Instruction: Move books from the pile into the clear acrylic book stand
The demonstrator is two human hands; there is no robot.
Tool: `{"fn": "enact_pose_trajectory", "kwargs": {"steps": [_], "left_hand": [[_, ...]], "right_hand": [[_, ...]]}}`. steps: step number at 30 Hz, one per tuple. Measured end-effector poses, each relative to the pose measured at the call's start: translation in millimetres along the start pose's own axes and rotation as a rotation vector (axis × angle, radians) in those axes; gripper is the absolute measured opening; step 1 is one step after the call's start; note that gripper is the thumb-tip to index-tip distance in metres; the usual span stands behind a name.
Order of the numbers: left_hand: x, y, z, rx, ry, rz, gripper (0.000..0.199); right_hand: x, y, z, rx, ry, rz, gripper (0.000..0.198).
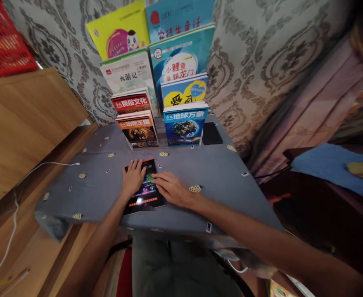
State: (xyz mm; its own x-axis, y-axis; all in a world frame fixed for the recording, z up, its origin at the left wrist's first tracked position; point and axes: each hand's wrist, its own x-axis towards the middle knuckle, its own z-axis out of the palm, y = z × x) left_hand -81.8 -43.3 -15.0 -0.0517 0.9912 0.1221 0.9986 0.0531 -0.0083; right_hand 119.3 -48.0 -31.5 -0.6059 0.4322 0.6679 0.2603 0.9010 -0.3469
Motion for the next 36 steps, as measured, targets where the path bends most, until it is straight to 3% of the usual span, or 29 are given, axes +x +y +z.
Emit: {"fn": "enact_pose_trajectory", "kwargs": {"steps": [8,13,19,22,25,28,32,36], "left_hand": [[2.5,59.2,-7.7,-0.042,-0.043,0.083,0.052],[6.3,103.9,-3.8,-0.136,-0.032,0.2,0.051],[15.1,167.1,6.8,-0.257,0.027,0.237,0.049],[21.8,184.5,11.2,-0.351,0.031,0.267,0.047],[31.2,176.9,14.0,-0.505,0.05,0.316,0.049],[38.4,147.8,15.0,-0.634,0.145,0.339,0.046],[36.8,112.6,16.8,-0.594,0.224,0.341,0.04],[28.5,109.4,20.1,-0.503,0.172,0.432,0.039]], "right_hand": [[-11.6,8.1,-24.0,0.027,0.084,0.095,0.03],[-20.2,23.6,-44.2,-0.01,0.138,0.27,0.032],[-49.7,54.6,-80.3,-0.125,0.217,0.506,0.031],[-59.0,69.8,-90.6,-0.198,0.234,0.627,0.031],[-61.2,75.6,-94.4,-0.242,0.21,0.697,0.031],[-58.6,70.2,-95.3,-0.307,0.155,0.679,0.031],[-48.6,55.3,-90.3,-0.364,-0.033,0.506,0.033],[-37.8,45.5,-74.5,-0.343,-0.225,0.346,0.038]]}}
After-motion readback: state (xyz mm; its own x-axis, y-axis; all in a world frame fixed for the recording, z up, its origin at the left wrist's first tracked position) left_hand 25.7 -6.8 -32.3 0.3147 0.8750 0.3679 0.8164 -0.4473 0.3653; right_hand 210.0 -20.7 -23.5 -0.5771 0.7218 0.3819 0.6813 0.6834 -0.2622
